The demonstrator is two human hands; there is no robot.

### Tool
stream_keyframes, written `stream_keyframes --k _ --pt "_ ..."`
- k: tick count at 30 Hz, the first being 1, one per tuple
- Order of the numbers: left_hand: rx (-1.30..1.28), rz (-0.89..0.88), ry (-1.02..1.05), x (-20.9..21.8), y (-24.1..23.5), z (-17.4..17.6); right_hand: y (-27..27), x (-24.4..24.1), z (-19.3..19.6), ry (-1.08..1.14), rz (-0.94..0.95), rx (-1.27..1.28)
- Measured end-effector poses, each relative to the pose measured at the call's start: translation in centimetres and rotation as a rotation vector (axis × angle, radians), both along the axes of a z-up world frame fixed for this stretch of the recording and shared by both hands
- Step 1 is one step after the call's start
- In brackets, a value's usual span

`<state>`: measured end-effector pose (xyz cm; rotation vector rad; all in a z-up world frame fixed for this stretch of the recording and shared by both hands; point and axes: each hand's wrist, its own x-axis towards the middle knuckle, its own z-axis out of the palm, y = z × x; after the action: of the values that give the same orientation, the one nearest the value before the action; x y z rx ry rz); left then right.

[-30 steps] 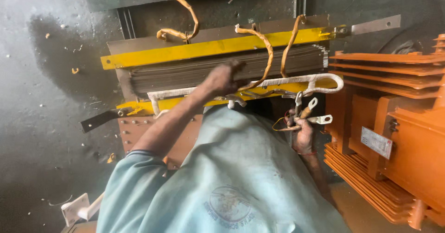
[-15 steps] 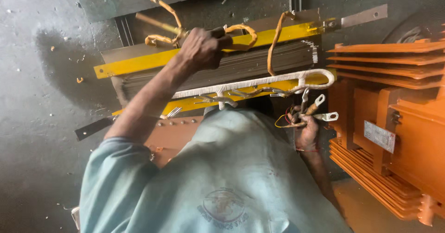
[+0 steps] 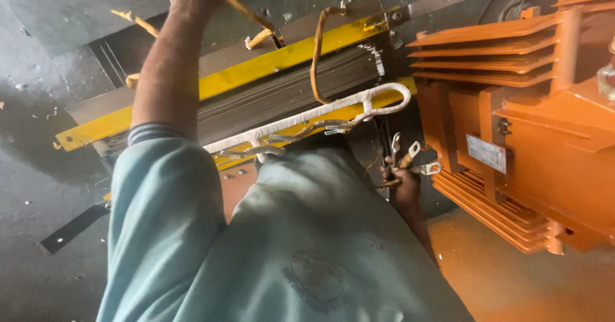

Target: The person gathers and untangles several cables on the floor, then moves to a large electrical transformer and connects multiple cable lugs to terminal points on the equipment. The person uses both hands to align and secure the connections.

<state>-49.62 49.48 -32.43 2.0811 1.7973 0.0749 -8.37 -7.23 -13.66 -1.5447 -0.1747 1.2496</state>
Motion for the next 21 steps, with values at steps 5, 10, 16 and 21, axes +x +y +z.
stream_keyframes --k 5,10,16,21 --pt "-0.351 -0.026 -0.023 0.1 -6.8 -5.0 -0.3 1.9 0.3 0.035 0.012 -0.037" --pt "0.01 -0.347 -0.121 -0.6 -11.2 -8.2 0.3 3.1 0.9 -0.034 0.043 0.027" --pt "0.016 -0.598 0.077 -0.1 -16.6 -2.8 1.9 2.9 -0.2 0.08 0.044 0.078" --pt "0.046 -0.227 -0.338 0.6 -22.8 9.3 2.7 1.5 -0.2 0.014 0.07 -0.037"
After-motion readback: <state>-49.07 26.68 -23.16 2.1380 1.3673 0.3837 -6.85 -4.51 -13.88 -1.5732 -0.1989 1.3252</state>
